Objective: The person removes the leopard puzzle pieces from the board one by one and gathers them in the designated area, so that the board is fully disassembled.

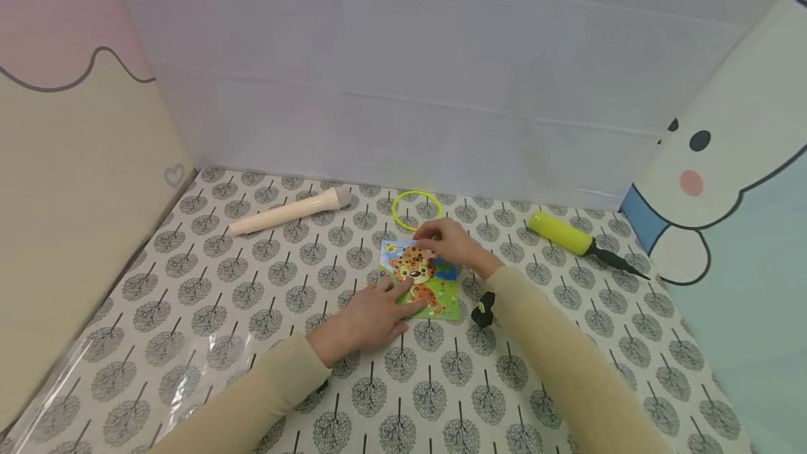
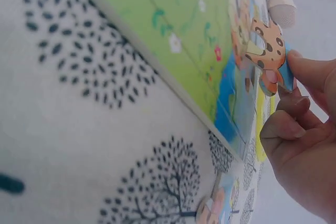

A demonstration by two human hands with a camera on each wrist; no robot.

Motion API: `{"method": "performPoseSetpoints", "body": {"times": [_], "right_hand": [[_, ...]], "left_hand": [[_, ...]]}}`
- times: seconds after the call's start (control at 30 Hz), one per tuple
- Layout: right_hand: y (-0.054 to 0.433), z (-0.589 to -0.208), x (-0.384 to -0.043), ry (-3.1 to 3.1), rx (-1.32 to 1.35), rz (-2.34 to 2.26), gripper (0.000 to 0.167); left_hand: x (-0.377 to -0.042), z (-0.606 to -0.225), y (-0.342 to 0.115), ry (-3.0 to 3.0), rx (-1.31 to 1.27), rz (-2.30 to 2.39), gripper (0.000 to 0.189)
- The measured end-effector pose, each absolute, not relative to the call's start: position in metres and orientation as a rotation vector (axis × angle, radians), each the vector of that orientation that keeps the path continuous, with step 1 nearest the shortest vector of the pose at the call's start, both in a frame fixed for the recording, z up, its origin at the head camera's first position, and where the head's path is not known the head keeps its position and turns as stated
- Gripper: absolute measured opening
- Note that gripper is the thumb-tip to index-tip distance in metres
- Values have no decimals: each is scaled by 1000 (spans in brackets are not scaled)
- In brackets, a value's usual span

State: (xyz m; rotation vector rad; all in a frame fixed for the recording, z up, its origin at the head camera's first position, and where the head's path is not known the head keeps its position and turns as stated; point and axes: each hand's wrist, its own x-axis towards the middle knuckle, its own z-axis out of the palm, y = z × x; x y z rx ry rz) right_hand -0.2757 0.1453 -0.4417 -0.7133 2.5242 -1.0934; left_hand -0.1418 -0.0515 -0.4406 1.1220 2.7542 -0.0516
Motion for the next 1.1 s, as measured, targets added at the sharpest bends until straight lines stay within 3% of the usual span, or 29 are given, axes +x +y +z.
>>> {"method": "performPoseSetpoints", "body": {"times": [0.4, 0.8, 1.1], "right_hand": [[192, -427, -271, 2428, -732, -1189, 25], [241, -405, -261, 2434, -494, -1167, 24], [278, -430, -274, 2392, -355, -1162, 26]], "left_hand": [[-141, -444, -52, 2748, 1091, -41, 56], [-140, -440, -52, 2742, 1081, -48, 56], [-140, -442, -51, 2754, 1099, -33, 55]]}}
